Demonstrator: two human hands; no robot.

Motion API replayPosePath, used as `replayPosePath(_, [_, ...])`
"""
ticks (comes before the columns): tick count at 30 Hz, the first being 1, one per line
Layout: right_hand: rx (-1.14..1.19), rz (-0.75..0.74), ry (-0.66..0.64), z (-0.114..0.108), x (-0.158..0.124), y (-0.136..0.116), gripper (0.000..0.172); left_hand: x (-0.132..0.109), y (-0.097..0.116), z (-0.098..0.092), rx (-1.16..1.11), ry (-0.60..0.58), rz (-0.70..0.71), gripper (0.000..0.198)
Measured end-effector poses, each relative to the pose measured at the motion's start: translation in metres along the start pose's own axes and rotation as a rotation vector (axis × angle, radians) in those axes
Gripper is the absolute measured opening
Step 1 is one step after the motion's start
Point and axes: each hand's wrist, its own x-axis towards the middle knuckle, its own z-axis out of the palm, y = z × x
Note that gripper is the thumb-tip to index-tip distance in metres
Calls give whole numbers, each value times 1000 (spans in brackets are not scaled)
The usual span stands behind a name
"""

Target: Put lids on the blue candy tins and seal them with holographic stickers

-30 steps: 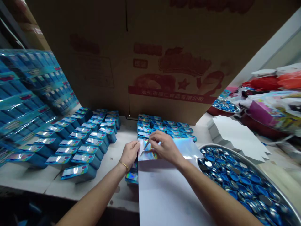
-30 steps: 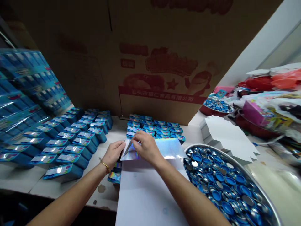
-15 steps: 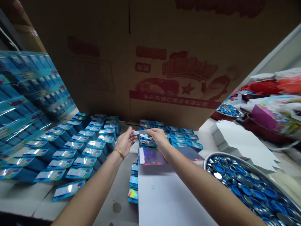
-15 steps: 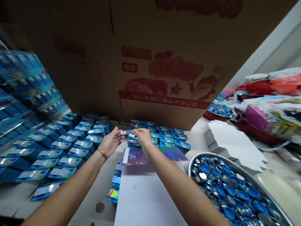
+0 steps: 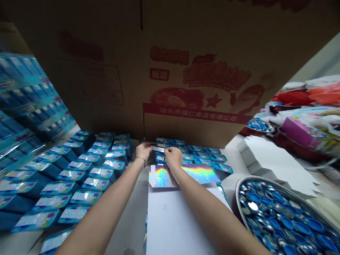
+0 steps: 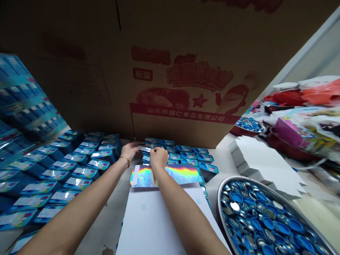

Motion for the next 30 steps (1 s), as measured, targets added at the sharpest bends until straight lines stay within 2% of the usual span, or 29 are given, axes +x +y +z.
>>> replayPosePath(3, [-50, 9, -24, 3, 4, 1, 26, 8, -8, 2, 48, 8, 19, 31])
replayPosePath(7, [-115, 25, -58, 4, 9, 1, 24, 6, -14, 3, 99, 11, 41, 34])
replayPosePath(11, [-220, 4, -69, -1, 9, -2, 19, 0, -12, 4, 221, 25, 111, 29])
replayPosePath(13, [-283, -35, -36, -5, 6, -3, 20, -2, -9, 5, 317, 32, 136, 30])
replayPosePath(16, [-422, -282, -29, -10, 1, -1, 25, -4, -6, 6, 512, 6, 155, 34])
replayPosePath(19, [-576, -588, -151, -18, -1, 4, 29, -7, -6, 5, 653, -28, 151, 34])
replayPosePath(21, [-632, -643, -195, -31, -1, 8, 33, -13, -5, -1, 661, -12, 151, 33])
replayPosePath(23, [-614, -621, -178, -51, -3, 15, 37, -29, -1, -12, 585, 18, 175, 32])
replayPosePath(25, [-548, -660, -193, -77, -13, 27, 37, -58, 5, -28, 464, 13, 237, 34])
replayPosePath(27, [-508, -793, -283, -102, -31, 45, 44, -98, 12, -46, 411, -54, 323, 37])
replayPosePath(29, [-542, -884, -355, -124, -50, 65, 50, -141, 16, -63, 483, -187, 371, 39])
replayPosePath(30, [-579, -890, -362, -133, -58, 76, 47, -162, 18, -70, 529, -235, 379, 40])
